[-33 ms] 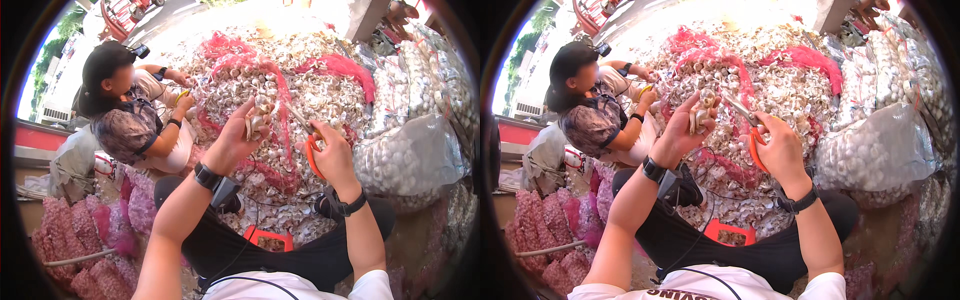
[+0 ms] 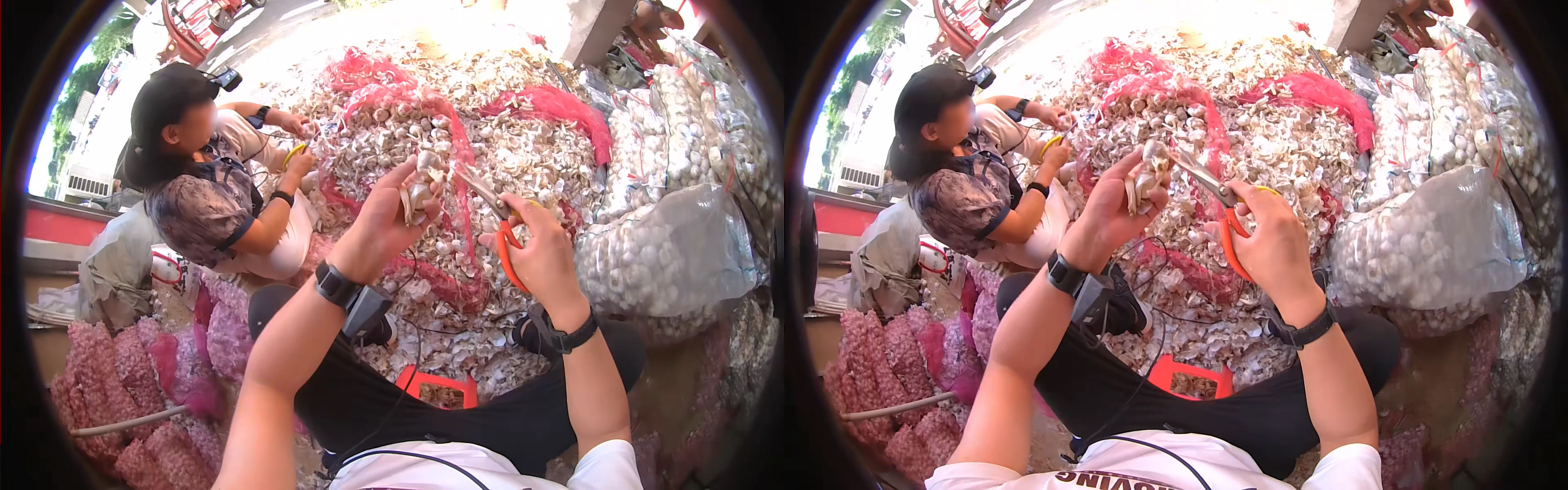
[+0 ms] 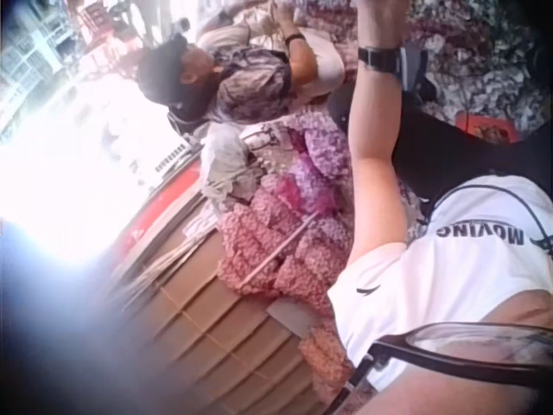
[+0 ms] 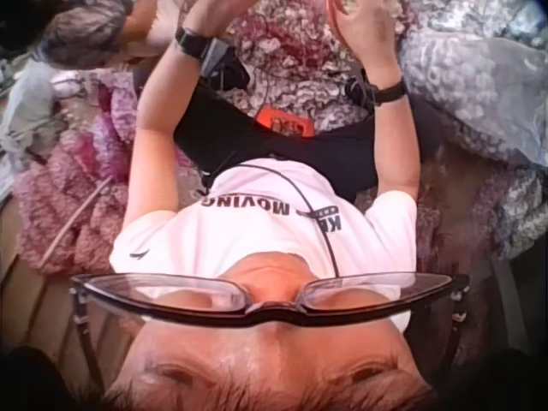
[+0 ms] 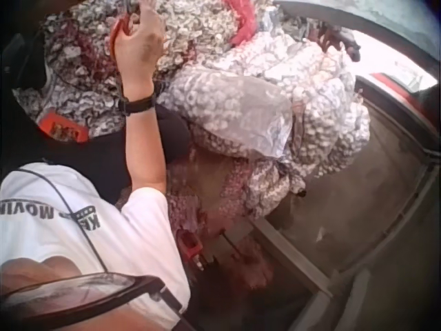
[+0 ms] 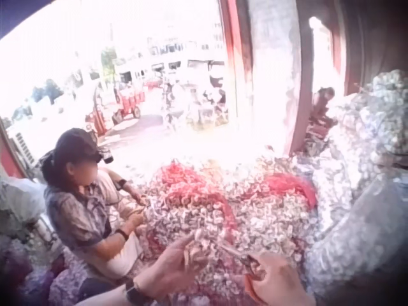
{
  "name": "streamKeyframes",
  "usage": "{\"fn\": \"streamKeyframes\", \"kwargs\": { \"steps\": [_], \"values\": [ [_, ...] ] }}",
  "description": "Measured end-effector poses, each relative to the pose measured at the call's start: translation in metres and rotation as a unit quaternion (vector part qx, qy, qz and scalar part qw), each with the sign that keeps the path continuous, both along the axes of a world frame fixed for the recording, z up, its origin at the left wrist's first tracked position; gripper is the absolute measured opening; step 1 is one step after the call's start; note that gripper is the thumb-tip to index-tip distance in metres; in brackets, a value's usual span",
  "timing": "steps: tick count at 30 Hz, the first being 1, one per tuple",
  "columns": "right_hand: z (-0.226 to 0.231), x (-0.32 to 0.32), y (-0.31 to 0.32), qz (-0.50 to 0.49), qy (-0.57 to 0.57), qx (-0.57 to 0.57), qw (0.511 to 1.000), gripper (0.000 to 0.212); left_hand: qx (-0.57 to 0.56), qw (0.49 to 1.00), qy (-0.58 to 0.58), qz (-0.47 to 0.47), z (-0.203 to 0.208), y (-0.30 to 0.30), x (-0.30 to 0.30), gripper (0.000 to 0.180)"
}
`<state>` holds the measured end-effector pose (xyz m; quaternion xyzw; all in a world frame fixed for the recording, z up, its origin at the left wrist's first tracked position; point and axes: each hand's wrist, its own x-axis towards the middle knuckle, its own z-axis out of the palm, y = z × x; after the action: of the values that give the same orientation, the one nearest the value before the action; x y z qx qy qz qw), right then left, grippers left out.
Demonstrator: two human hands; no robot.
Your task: The person trims garlic bulbs using shears, places them into a plastic bag, and ties the bag with a yellow rubber band. After setting the bag aside, they continue trimming more garlic bulbs from the pile.
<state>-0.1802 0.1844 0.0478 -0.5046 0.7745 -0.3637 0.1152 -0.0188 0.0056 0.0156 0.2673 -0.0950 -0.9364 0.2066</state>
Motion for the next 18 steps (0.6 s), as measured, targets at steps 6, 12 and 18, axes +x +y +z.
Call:
{"fn": "streamKeyframes", "kwargs": {
  "steps": [6,12,18],
  "values": [
    [-0.021,0.007,-0.002,0.038,0.046,-0.040,0.997,0.055,-0.050,0.996,-0.067,0.015,0.010,0.003,-0.005,0.026],
    [-0.028,0.006,-0.010,0.046,0.067,-0.038,0.996,0.053,-0.044,0.994,-0.094,0.032,0.008,-0.001,-0.007,0.023],
    [-0.023,0.009,-0.013,0.037,0.020,-0.035,0.998,0.054,-0.007,0.996,-0.077,0.047,-0.001,-0.016,-0.005,0.023]
  ]
}}
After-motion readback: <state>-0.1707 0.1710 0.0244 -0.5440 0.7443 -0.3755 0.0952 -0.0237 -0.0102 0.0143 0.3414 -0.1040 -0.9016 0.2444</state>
